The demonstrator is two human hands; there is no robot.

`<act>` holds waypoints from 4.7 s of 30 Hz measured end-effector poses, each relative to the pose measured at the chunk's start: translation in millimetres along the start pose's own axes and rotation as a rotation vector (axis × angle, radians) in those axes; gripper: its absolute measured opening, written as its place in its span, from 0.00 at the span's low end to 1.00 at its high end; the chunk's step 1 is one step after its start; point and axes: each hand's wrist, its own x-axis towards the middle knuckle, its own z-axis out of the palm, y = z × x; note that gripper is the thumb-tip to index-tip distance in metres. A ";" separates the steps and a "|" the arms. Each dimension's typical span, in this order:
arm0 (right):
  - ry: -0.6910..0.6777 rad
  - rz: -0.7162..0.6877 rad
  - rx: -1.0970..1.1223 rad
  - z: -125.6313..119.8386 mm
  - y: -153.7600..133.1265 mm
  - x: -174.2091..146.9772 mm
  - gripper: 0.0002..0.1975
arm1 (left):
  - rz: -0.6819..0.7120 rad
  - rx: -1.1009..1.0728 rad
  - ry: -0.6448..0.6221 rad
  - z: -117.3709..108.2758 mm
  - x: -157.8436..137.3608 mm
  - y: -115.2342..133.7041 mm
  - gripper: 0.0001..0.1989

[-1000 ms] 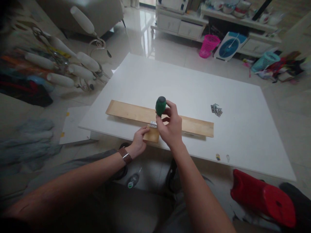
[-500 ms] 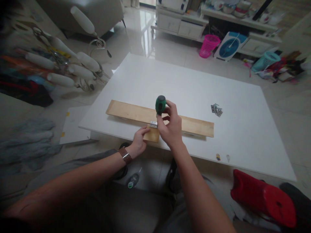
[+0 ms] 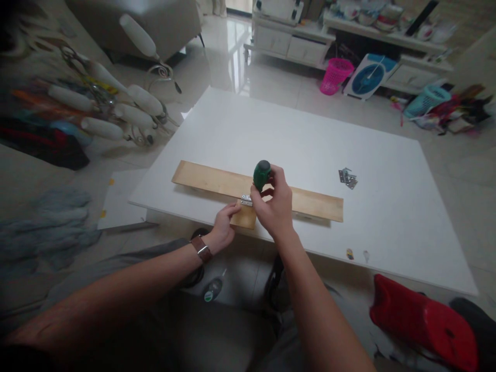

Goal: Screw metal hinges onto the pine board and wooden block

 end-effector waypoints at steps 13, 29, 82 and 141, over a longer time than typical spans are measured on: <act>-0.020 0.023 -0.022 -1.3 0.7 0.2 0.22 | -0.023 0.009 0.007 -1.9 1.9 -2.4 0.16; -0.078 0.042 0.009 -2.1 -1.9 0.5 0.22 | 0.001 0.028 0.006 -0.4 -0.7 0.8 0.15; -0.025 0.126 -0.082 -4.6 2.7 5.3 0.14 | 0.026 0.028 -0.002 -1.6 0.9 -1.3 0.16; -0.113 0.138 0.029 -5.1 -5.6 4.6 0.11 | -0.012 0.018 0.007 -2.5 2.2 -2.3 0.15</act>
